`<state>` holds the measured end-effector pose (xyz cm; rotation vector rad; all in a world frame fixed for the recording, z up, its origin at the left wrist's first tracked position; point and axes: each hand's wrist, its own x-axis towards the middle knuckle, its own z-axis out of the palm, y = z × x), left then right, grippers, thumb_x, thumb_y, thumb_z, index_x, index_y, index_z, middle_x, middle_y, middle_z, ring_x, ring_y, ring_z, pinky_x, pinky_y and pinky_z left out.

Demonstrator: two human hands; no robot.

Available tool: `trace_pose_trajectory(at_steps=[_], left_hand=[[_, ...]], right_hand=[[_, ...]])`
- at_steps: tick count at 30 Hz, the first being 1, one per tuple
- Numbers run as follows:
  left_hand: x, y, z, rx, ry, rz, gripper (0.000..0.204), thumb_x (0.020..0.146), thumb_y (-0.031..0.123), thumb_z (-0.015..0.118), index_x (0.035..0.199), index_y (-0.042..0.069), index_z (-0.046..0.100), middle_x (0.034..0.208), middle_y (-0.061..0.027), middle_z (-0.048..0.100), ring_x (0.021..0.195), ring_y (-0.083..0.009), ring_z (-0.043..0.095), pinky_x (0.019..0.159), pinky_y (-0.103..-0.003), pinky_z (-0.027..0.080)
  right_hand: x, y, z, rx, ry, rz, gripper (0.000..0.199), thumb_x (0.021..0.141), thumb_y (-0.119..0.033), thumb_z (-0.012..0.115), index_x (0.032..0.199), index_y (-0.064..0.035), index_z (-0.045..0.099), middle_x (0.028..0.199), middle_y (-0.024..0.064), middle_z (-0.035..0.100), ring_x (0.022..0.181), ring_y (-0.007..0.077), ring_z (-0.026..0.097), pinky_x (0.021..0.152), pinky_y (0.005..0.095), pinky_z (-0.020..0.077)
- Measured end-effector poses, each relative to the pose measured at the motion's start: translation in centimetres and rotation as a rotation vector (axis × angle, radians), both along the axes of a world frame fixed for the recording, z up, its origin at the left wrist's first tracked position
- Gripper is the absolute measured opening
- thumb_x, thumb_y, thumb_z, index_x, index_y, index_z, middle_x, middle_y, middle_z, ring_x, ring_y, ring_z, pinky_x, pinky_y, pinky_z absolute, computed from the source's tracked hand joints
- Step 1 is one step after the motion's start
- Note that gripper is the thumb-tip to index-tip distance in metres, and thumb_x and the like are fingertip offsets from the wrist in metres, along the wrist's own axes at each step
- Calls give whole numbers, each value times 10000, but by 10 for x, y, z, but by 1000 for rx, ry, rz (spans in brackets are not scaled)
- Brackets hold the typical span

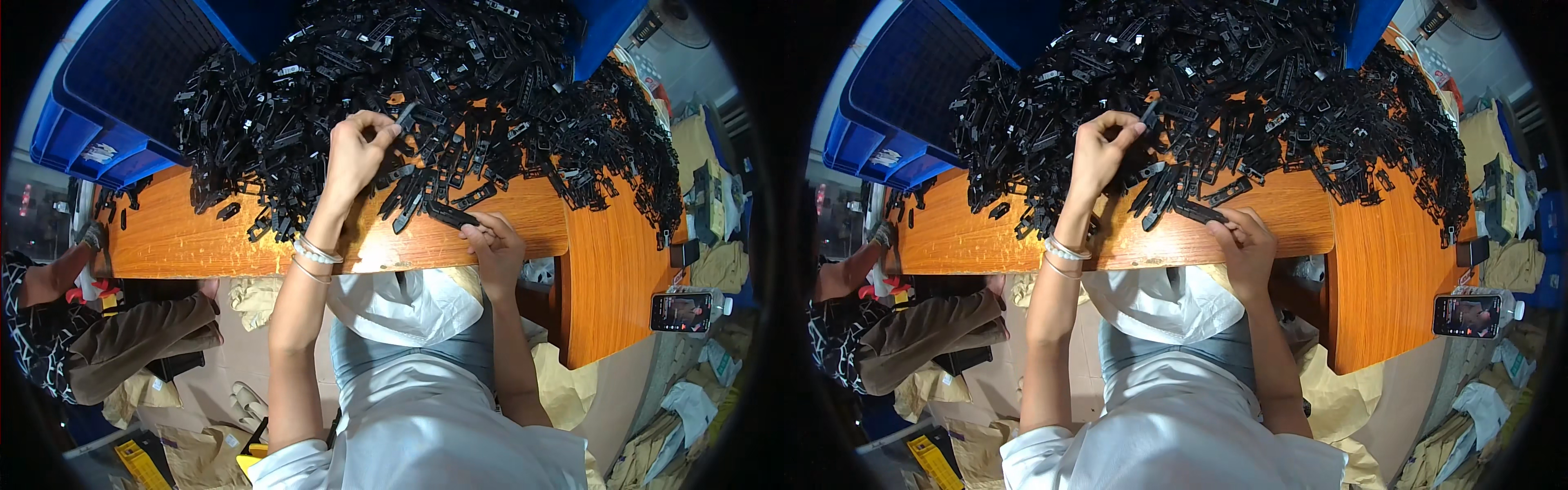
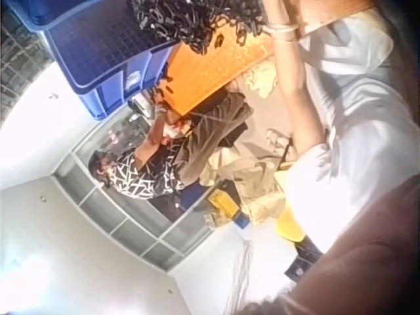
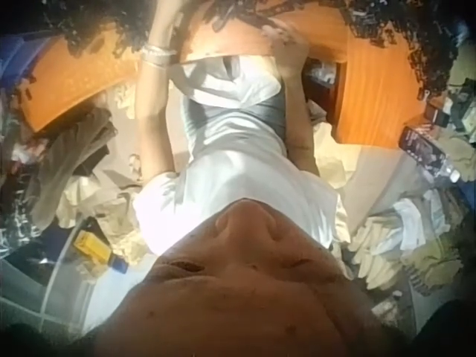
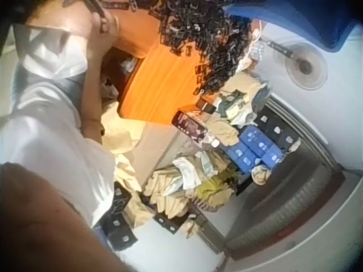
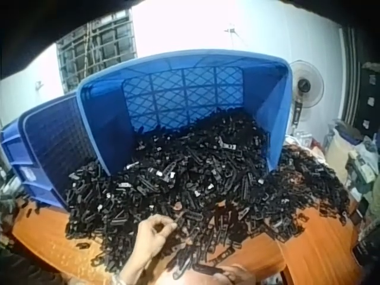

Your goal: Manually assembling small plastic clips and components at a workbench.

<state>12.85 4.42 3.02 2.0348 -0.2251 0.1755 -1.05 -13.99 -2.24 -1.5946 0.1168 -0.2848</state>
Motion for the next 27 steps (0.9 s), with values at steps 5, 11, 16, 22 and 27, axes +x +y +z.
trace_pose_trajectory(at_steps=[5, 11, 16, 22, 27], left_hand=[[-3, 11, 4, -724, 335, -272, 172, 811, -4, 535, 972, -64, 527, 757, -134, 618, 726, -171, 624, 648, -224, 497], [-34, 8, 8, -1011, 409, -442, 208, 767, -123, 443, 950, -36, 489, 934, -171, 579, 871, -284, 615, 774, -335, 527], [-80, -3, 1, -615, 324, -425, 255, 734, -141, 487, 915, 28, 547, 1057, -131, 602, 955, -151, 586, 735, -198, 484], [-101, -3, 7, -394, 213, -442, 396, 722, -135, 451, 1073, 7, 567, 1152, -126, 564, 1008, -175, 564, 789, -213, 463], [-106, -2, 2, -338, 73, -503, 446, 711, -131, 412, 1121, -17, 545, 1161, -153, 549, 985, -179, 574, 816, -250, 474]], right_hand=[[-2, 0, 8, 50, 3, 18, 171, 769, 35, 571, 936, 63, 590, 872, 77, 569, 686, 109, 595, 512, 180, 427], [-2, -2, 18, 132, -50, 69, 190, 771, 47, 563, 959, 63, 579, 835, 103, 589, 647, 118, 592, 518, 186, 438], [-7, 7, 33, 366, -91, 153, 224, 777, 58, 561, 1001, 61, 557, 736, 141, 616, 618, 148, 607, 529, 208, 478], [-12, 10, 43, 259, -55, 97, 239, 779, 78, 560, 1017, 58, 550, 730, 151, 622, 647, 187, 636, 569, 243, 523], [-15, 12, 54, 182, -14, 184, 225, 777, 78, 565, 1001, 63, 551, 785, 156, 618, 659, 184, 641, 584, 248, 532]])
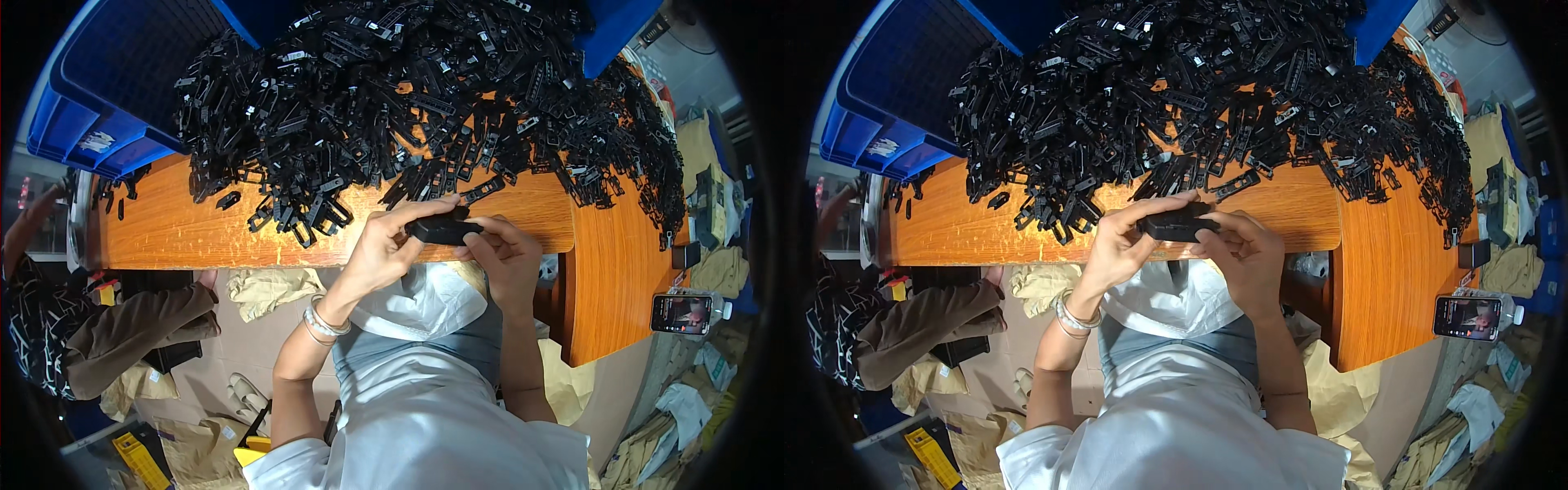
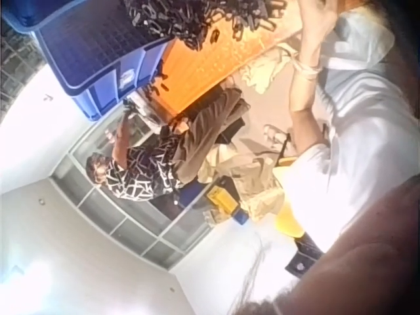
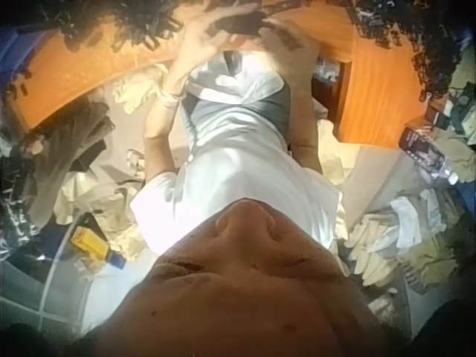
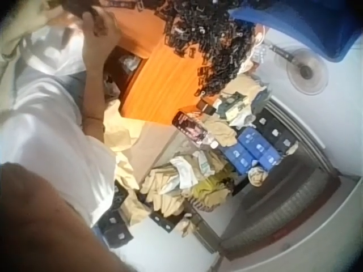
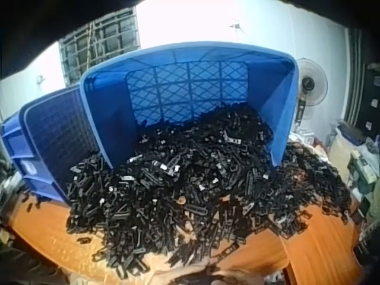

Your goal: Manually assembling small plastic clips and components at a workbench.

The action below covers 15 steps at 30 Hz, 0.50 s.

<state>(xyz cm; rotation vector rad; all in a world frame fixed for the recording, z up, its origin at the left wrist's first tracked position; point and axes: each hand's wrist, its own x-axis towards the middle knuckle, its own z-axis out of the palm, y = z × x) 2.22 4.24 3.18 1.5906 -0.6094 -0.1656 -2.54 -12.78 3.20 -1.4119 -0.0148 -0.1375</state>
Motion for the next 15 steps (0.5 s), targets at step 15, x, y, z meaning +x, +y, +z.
trace_pose_trajectory(at_steps=[15], left_hand=[[-14, 8, 7, 149, 71, 71, 343, 728, 45, 666, 1051, -32, 580, 878, -133, 643, 739, -116, 601, 624, -203, 455]], right_hand=[[7, -1, 0, -359, -152, 77, 317, 712, 100, 546, 1022, 37, 563, 981, 104, 534, 858, 150, 545, 754, 236, 436]])
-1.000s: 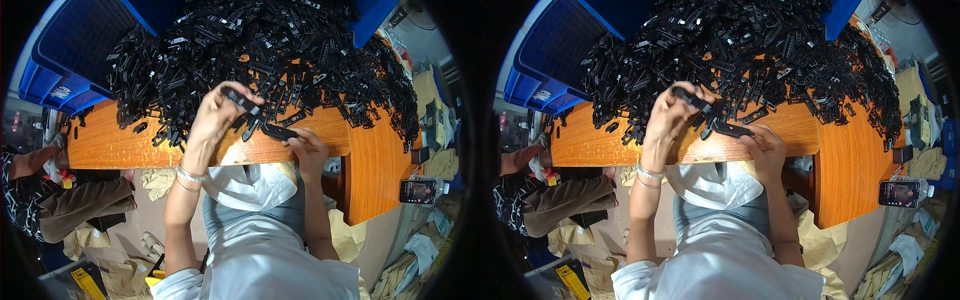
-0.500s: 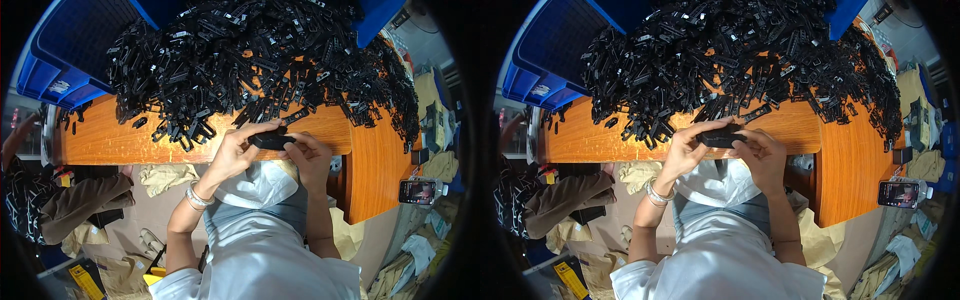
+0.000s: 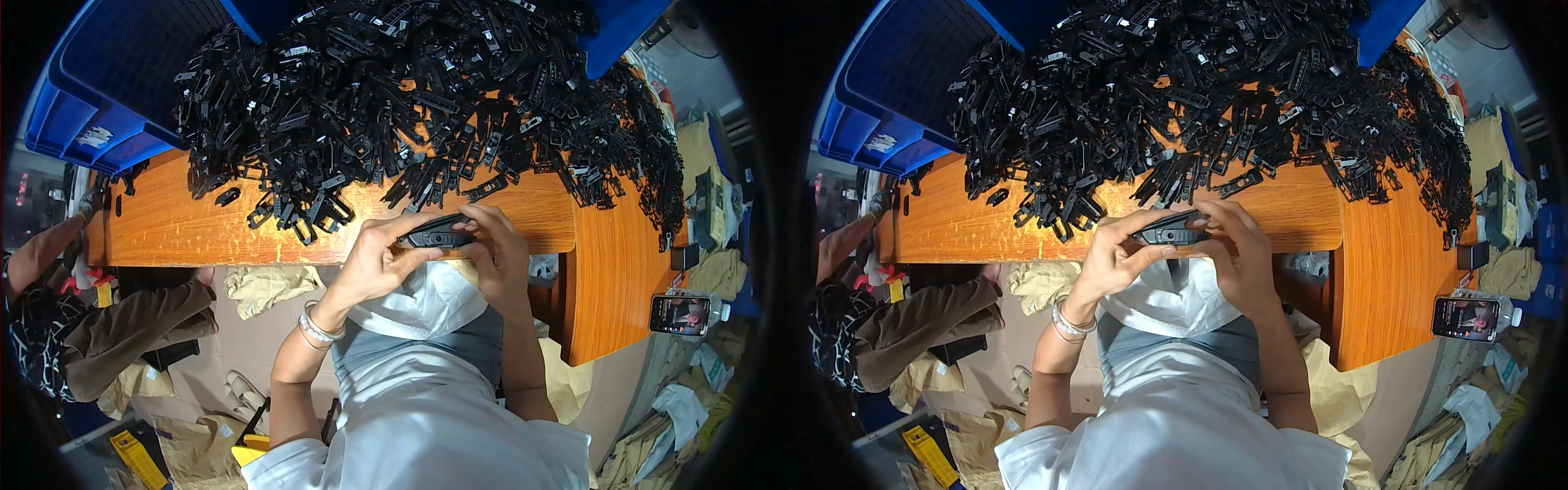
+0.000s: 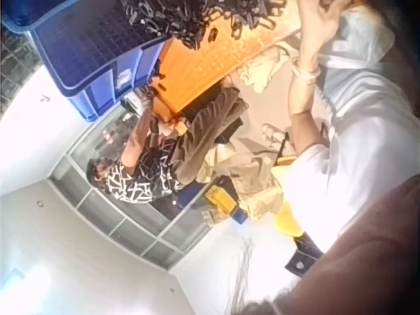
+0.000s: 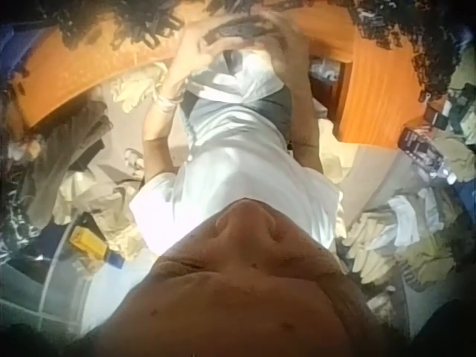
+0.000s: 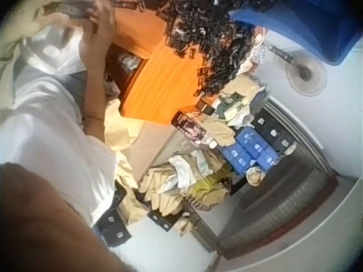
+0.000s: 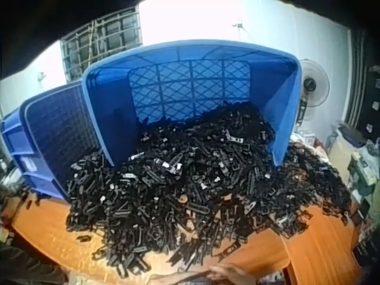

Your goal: Manually assembling small plastic clips and components at a workbench.

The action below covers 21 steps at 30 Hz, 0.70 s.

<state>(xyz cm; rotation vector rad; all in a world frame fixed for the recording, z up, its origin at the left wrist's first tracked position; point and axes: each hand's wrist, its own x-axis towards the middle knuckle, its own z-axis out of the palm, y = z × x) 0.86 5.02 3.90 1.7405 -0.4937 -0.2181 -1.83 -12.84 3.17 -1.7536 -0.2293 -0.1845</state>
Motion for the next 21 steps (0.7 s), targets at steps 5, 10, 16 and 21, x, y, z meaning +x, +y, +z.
trace_pose_trajectory(at_steps=[5, 10, 16, 21], left_hand=[[-1, -1, 1, -5, 34, -16, 328, 724, 57, 675, 1028, -29, 588, 841, -91, 635, 676, -92, 562, 579, -201, 433], [-1, 2, -7, -78, 171, -53, 303, 752, 91, 661, 1024, -25, 593, 823, -53, 617, 684, -78, 526, 588, -202, 418], [12, 22, -22, 129, -319, 38, 161, 771, 97, 624, 892, -10, 638, 796, -93, 627, 688, -179, 590, 627, -281, 472], [37, 45, -1, 522, -465, 449, 157, 696, -66, 563, 843, -23, 597, 777, -117, 529, 686, -246, 562, 617, -325, 461]], right_hand=[[-3, -1, -12, -18, 4, -56, 269, 725, 87, 555, 986, 26, 567, 899, 93, 549, 726, 125, 564, 635, 211, 451], [-2, 0, -23, 139, 22, -64, 230, 725, 62, 592, 950, 14, 585, 846, 78, 551, 659, 98, 569, 571, 197, 444], [-13, -3, -22, 250, 261, 107, 198, 737, 69, 595, 934, 43, 602, 809, 74, 552, 634, 104, 569, 570, 201, 465], [-24, 4, -27, -7, 264, 267, 213, 738, 59, 581, 942, 13, 614, 811, 99, 595, 651, 134, 596, 577, 229, 479]])
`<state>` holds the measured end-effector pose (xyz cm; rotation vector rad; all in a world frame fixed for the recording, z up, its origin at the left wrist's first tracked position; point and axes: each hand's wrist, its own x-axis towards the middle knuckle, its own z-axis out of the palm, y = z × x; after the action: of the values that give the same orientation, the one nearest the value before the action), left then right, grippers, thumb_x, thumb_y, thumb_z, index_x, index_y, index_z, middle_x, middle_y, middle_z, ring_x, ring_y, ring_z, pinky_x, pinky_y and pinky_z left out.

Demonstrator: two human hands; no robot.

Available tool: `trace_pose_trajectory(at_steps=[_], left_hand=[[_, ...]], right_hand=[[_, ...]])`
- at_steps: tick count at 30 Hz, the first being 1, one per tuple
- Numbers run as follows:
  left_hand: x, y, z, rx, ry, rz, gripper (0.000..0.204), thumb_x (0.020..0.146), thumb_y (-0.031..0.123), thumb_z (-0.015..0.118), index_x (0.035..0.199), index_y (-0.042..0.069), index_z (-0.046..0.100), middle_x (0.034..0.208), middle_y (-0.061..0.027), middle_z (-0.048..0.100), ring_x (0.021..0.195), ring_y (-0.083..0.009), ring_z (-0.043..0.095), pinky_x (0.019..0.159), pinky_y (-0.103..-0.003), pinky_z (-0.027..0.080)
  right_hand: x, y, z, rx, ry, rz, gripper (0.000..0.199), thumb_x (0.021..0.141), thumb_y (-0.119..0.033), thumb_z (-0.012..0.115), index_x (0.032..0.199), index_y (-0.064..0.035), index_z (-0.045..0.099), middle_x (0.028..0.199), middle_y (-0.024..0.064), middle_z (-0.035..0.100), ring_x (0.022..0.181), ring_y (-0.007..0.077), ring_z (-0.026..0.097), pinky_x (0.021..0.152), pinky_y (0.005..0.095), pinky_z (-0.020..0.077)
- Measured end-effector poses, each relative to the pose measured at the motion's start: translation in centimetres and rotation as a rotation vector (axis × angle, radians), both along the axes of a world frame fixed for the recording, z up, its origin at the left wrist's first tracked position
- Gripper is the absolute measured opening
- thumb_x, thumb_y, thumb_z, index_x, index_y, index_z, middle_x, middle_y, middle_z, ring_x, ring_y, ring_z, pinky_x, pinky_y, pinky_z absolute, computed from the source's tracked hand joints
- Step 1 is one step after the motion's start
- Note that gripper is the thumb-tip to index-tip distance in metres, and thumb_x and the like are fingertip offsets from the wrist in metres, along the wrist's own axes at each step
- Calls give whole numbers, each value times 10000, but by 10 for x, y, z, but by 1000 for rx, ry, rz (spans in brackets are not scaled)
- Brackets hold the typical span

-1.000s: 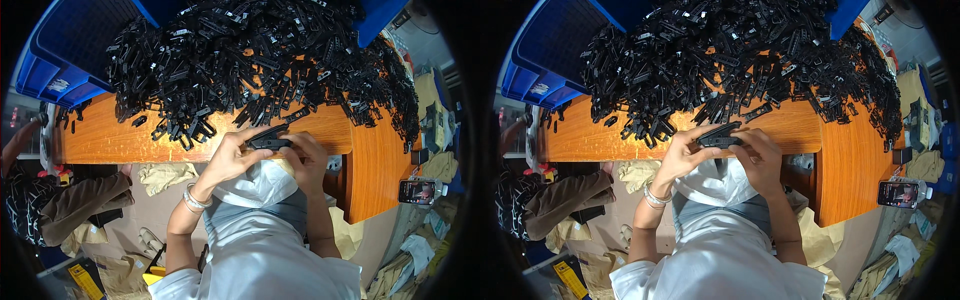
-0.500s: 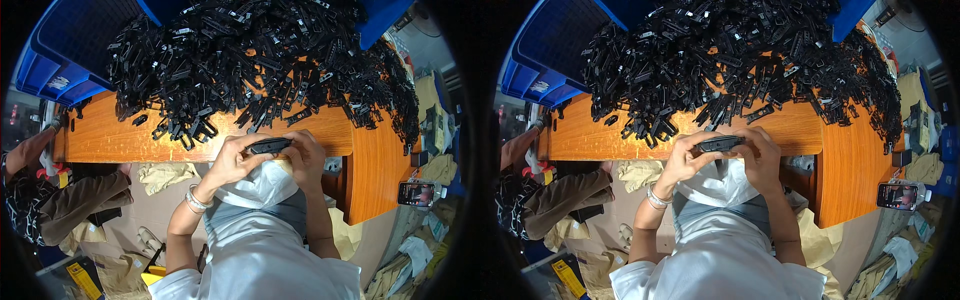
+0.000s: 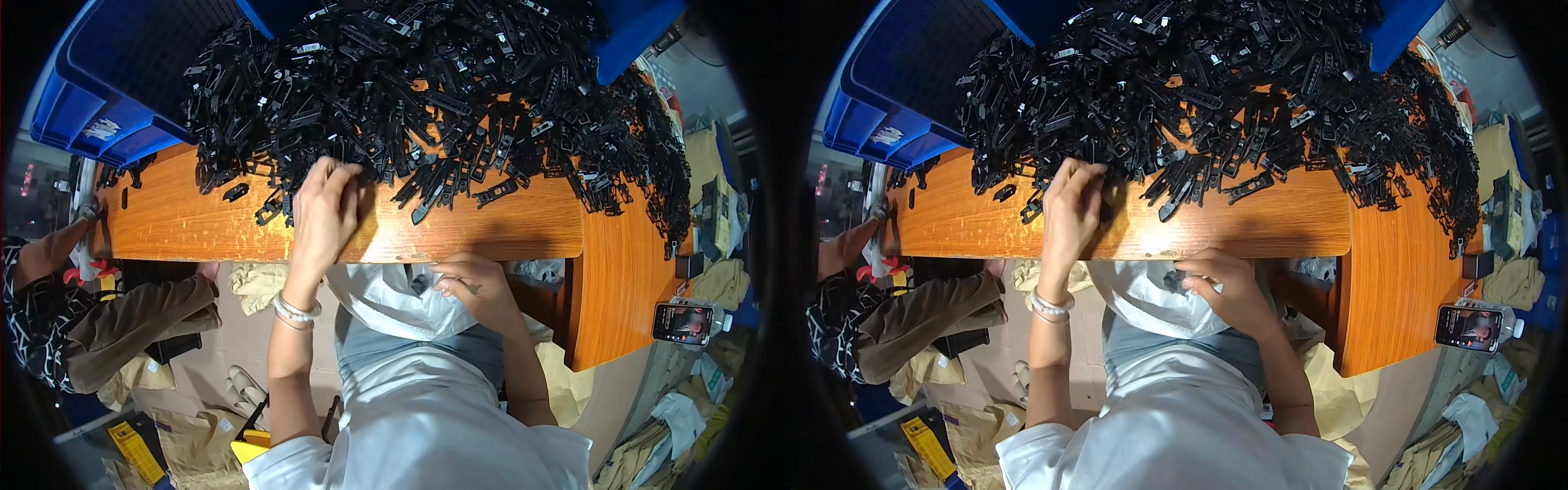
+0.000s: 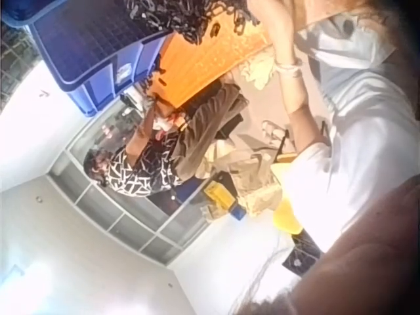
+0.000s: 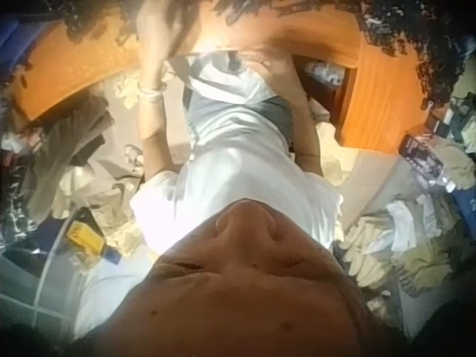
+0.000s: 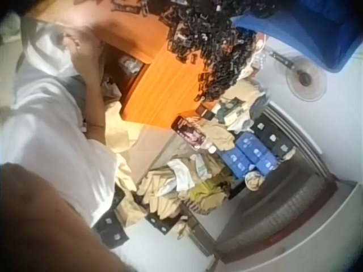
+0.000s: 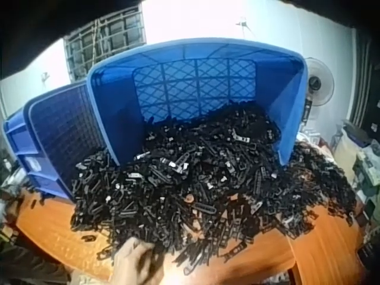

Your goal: Manually assembling small plastic clips and components at a workbench.

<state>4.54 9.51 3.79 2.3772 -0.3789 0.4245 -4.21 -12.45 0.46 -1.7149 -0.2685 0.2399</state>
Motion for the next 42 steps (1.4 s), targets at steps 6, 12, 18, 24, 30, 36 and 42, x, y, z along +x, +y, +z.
trace_pose_trajectory(at_steps=[6, 12, 18, 24, 30, 36, 42], left_hand=[[44, 5, 6, 438, -96, -75, 276, 604, -83, 561, 866, -11, 612, 827, -124, 504, 795, -278, 533, 681, -342, 460], [41, 15, 27, 427, -51, -150, 177, 646, -111, 547, 796, -31, 595, 827, -136, 501, 745, -305, 528, 648, -368, 437], [3, 37, 31, 164, 254, -119, 106, 703, -36, 595, 809, -39, 597, 772, -144, 522, 649, -290, 544, 595, -369, 418], [-29, 41, 17, 276, 192, 113, 287, 667, 48, 681, 939, 10, 594, 770, -124, 511, 590, -266, 531, 537, -351, 428], [-26, 18, 4, 636, -29, -134, 305, 686, 48, 571, 988, 10, 587, 823, -112, 414, 782, -226, 478, 552, -305, 442], [-12, 10, -4, 658, -70, -238, 288, 721, 63, 530, 997, -8, 570, 848, -117, 418, 809, -237, 463, 639, -305, 434], [-5, 0, -6, 539, -112, -301, 292, 704, 33, 568, 994, -2, 575, 944, -135, 463, 847, -259, 476, 702, -329, 440]], right_hand=[[0, 3, -3, -28, -58, 32, 208, 752, 61, 563, 948, 14, 617, 835, 111, 606, 700, 153, 615, 596, 235, 495], [-2, -4, -3, -22, 17, 5, 198, 758, 61, 557, 937, 13, 626, 832, 108, 612, 701, 149, 612, 589, 236, 502], [-1, -3, -4, 9, 36, -1, 193, 758, 65, 549, 928, 18, 629, 827, 113, 614, 703, 144, 611, 580, 236, 496], [-1, 5, -2, 41, 66, 11, 179, 761, 51, 552, 919, 19, 630, 820, 109, 620, 692, 140, 605, 591, 238, 492], [-1, 6, -1, -6, 25, 42, 159, 765, 39, 560, 907, 23, 628, 821, 105, 624, 700, 141, 605, 592, 238, 491], [-3, 0, -4, 3, 33, 12, 160, 771, 44, 560, 916, 23, 624, 842, 104, 620, 714, 140, 606, 590, 233, 490], [3, -7, 4, -2, 48, -38, 148, 776, 45, 552, 905, 38, 622, 833, 106, 602, 701, 140, 603, 584, 228, 483]])
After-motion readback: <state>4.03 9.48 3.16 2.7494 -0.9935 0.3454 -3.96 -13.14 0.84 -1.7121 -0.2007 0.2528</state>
